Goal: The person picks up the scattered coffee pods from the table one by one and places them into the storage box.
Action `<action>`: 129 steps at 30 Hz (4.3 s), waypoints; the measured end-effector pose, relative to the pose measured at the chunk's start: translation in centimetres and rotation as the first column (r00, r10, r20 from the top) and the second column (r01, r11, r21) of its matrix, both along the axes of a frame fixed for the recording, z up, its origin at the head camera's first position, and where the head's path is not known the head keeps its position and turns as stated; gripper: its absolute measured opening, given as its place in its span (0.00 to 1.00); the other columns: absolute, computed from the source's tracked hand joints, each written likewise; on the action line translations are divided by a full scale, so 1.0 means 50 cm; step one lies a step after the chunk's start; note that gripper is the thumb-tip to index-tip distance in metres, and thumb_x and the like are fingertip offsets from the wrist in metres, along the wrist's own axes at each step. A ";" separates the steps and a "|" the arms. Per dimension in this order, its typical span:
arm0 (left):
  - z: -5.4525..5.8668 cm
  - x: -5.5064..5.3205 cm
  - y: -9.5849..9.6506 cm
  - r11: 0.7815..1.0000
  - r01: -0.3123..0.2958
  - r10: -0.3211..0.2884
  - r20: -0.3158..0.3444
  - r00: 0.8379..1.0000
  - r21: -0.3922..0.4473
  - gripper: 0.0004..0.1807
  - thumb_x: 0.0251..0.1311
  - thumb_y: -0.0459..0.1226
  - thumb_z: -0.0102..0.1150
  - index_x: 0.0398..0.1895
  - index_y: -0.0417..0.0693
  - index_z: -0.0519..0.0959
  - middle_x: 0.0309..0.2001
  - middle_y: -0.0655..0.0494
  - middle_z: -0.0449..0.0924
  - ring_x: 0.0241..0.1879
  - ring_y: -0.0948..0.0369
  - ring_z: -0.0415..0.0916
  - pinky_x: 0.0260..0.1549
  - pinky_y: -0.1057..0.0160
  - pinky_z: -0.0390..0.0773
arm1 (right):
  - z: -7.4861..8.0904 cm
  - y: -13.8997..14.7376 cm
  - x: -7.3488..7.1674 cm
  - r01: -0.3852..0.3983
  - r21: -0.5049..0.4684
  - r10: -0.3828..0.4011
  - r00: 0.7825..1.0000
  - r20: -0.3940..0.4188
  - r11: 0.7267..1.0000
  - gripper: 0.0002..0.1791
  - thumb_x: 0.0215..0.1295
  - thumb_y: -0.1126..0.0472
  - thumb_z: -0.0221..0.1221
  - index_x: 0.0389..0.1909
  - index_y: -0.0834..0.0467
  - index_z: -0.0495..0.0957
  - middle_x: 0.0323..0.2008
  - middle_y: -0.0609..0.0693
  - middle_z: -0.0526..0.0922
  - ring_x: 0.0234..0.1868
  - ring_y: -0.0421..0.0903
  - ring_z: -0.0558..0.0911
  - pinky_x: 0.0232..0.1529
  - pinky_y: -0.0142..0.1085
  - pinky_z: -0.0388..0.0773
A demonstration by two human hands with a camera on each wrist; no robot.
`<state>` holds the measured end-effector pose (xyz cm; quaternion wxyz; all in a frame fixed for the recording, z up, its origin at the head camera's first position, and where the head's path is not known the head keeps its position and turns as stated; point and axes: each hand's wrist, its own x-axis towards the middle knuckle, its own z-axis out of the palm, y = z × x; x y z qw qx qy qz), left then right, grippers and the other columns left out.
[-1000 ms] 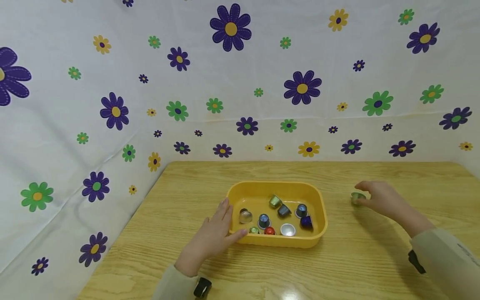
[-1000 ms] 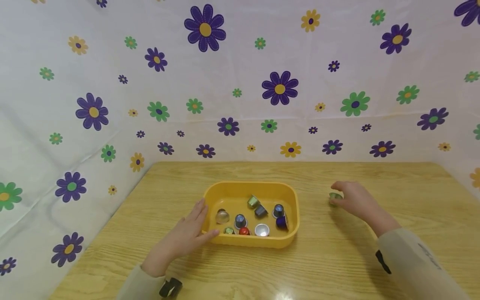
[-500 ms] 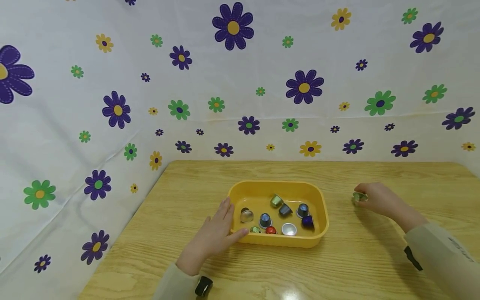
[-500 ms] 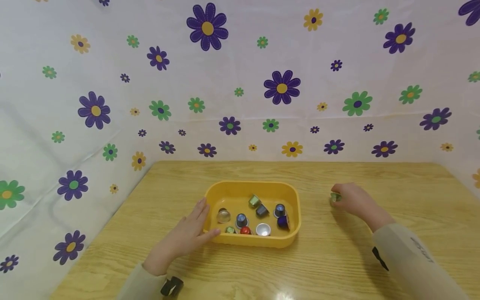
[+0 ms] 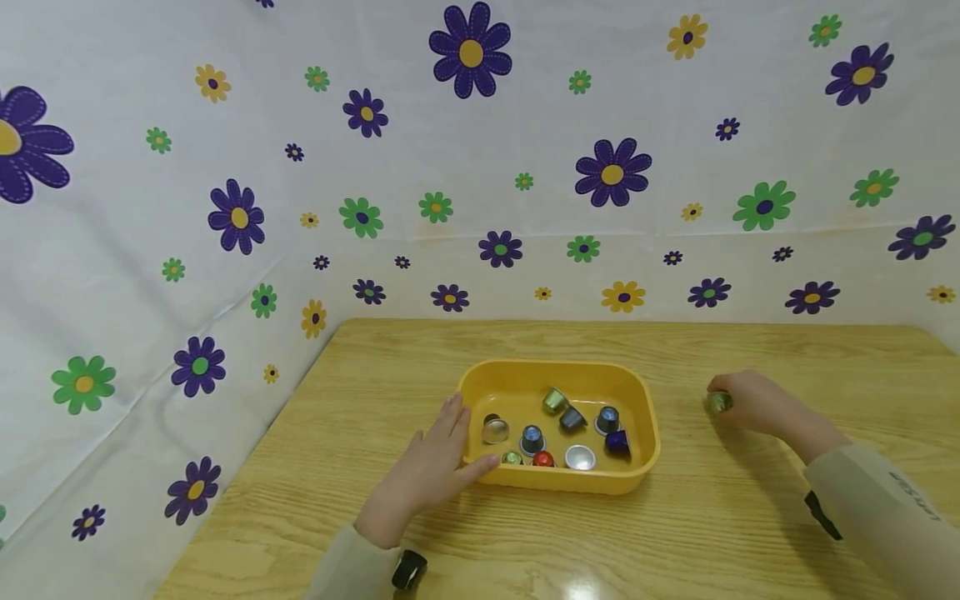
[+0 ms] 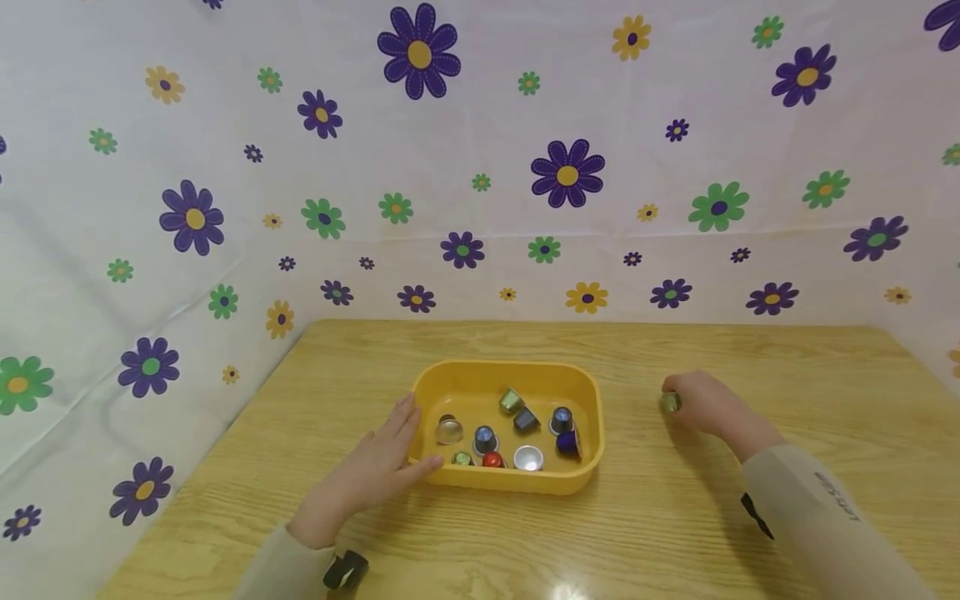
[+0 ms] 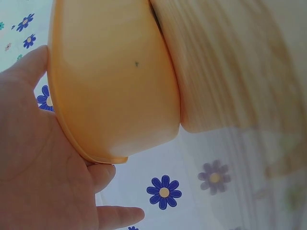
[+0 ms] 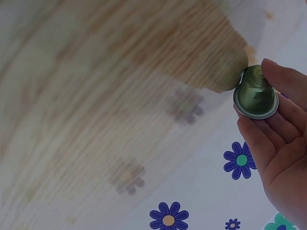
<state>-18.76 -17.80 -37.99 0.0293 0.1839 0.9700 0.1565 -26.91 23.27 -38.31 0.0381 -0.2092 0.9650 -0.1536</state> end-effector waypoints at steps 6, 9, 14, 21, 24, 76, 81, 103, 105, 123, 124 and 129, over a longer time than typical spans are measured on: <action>0.002 0.001 0.003 1.000 -0.002 0.002 0.007 1.000 0.003 0.47 0.57 0.63 0.37 0.65 0.33 0.49 0.68 0.43 0.36 0.66 0.52 0.35 0.54 0.39 0.50 | -0.003 0.001 0.002 -0.008 0.008 0.008 1.000 0.019 1.000 0.13 0.47 0.71 0.62 0.35 0.71 0.76 0.32 0.61 0.78 0.35 0.56 0.76 0.36 0.50 0.72; 0.002 0.001 0.003 1.000 0.000 0.000 0.004 1.000 0.001 0.47 0.57 0.63 0.37 0.65 0.33 0.49 0.68 0.43 0.36 0.66 0.52 0.35 0.54 0.39 0.50 | -0.002 0.001 0.003 -0.007 0.010 0.007 1.000 0.012 1.000 0.13 0.46 0.71 0.62 0.35 0.71 0.76 0.32 0.60 0.78 0.34 0.56 0.76 0.36 0.50 0.72; 0.002 0.001 0.004 1.000 0.004 -0.004 0.003 1.000 -0.008 0.48 0.57 0.64 0.36 0.65 0.33 0.49 0.68 0.43 0.36 0.66 0.52 0.35 0.54 0.39 0.50 | 0.002 -0.001 0.006 -0.005 0.004 0.005 1.000 0.006 1.000 0.13 0.46 0.71 0.63 0.35 0.70 0.76 0.32 0.60 0.79 0.35 0.57 0.76 0.37 0.50 0.72; 0.001 0.002 0.005 1.000 0.002 -0.002 0.015 1.000 -0.009 0.48 0.56 0.64 0.36 0.65 0.33 0.49 0.68 0.44 0.35 0.66 0.53 0.34 0.54 0.39 0.50 | 0.021 -0.013 0.015 -0.056 -0.052 0.053 0.997 -0.064 0.997 0.14 0.46 0.71 0.63 0.36 0.71 0.75 0.27 0.52 0.78 0.29 0.48 0.76 0.31 0.42 0.74; -0.001 0.001 0.005 1.000 -0.001 0.001 0.017 1.000 -0.006 0.48 0.56 0.64 0.36 0.66 0.33 0.48 0.68 0.44 0.35 0.66 0.53 0.34 0.54 0.39 0.49 | 0.037 -0.021 0.021 -0.084 -0.077 0.076 0.992 -0.101 0.993 0.14 0.47 0.70 0.63 0.36 0.70 0.75 0.25 0.47 0.76 0.27 0.44 0.74 0.29 0.39 0.73; 0.005 0.002 0.004 1.000 -0.007 0.006 0.026 1.000 0.012 0.47 0.56 0.64 0.37 0.66 0.34 0.49 0.68 0.44 0.35 0.66 0.52 0.35 0.54 0.39 0.49 | 0.092 -0.326 0.032 -0.304 -0.115 0.292 0.950 -0.113 0.946 0.19 0.52 0.63 0.63 0.46 0.64 0.76 0.39 0.51 0.79 0.38 0.44 0.76 0.40 0.38 0.73; 0.007 0.001 0.004 1.000 -0.008 0.008 0.026 1.000 0.009 0.47 0.57 0.63 0.37 0.66 0.34 0.49 0.68 0.44 0.36 0.66 0.52 0.35 0.54 0.40 0.50 | 0.089 -0.344 0.028 -0.337 -0.130 0.322 0.939 -0.124 0.932 0.19 0.52 0.64 0.63 0.46 0.65 0.75 0.35 0.49 0.79 0.33 0.40 0.75 0.34 0.33 0.73; 0.000 -0.006 0.005 1.000 0.014 -0.014 0.007 1.000 0.006 0.47 0.57 0.64 0.36 0.65 0.33 0.49 0.68 0.43 0.36 0.66 0.51 0.36 0.53 0.39 0.51 | 0.104 -0.383 0.020 -0.282 -0.144 0.274 0.959 -0.069 0.949 0.20 0.53 0.64 0.62 0.48 0.64 0.74 0.34 0.48 0.78 0.30 0.40 0.73 0.32 0.31 0.72; 0.000 -0.007 0.005 1.000 0.013 -0.013 0.005 1.000 0.004 0.47 0.57 0.63 0.36 0.65 0.33 0.49 0.68 0.43 0.36 0.66 0.52 0.35 0.53 0.39 0.51 | 0.103 -0.385 0.020 -0.280 -0.142 0.273 0.960 -0.070 0.949 0.20 0.53 0.64 0.62 0.48 0.64 0.74 0.36 0.49 0.78 0.32 0.41 0.74 0.34 0.32 0.73; -0.003 -0.016 0.013 0.999 0.040 -0.040 -0.005 0.999 0.011 0.47 0.57 0.63 0.37 0.65 0.32 0.49 0.68 0.43 0.35 0.66 0.52 0.34 0.53 0.38 0.51 | 0.106 -0.342 0.055 -0.219 -0.135 0.208 0.974 -0.093 0.966 0.22 0.55 0.60 0.60 0.51 0.64 0.73 0.48 0.55 0.76 0.49 0.50 0.74 0.49 0.42 0.69; -0.004 -0.017 0.013 0.999 0.040 -0.040 -0.006 0.999 0.007 0.47 0.57 0.63 0.37 0.65 0.32 0.49 0.68 0.43 0.35 0.66 0.51 0.34 0.53 0.38 0.51 | 0.104 -0.338 0.060 -0.225 -0.133 0.212 0.971 -0.108 0.965 0.22 0.55 0.60 0.60 0.50 0.64 0.73 0.47 0.55 0.77 0.49 0.50 0.74 0.48 0.42 0.70; -0.006 -0.023 0.013 0.999 0.041 -0.041 -0.018 0.999 -0.001 0.47 0.58 0.62 0.38 0.65 0.32 0.46 0.68 0.41 0.35 0.66 0.50 0.34 0.53 0.38 0.51 | 0.101 -0.314 0.088 -0.228 -0.122 0.204 0.961 -0.186 0.966 0.22 0.56 0.57 0.60 0.49 0.64 0.73 0.46 0.55 0.77 0.47 0.50 0.75 0.48 0.43 0.70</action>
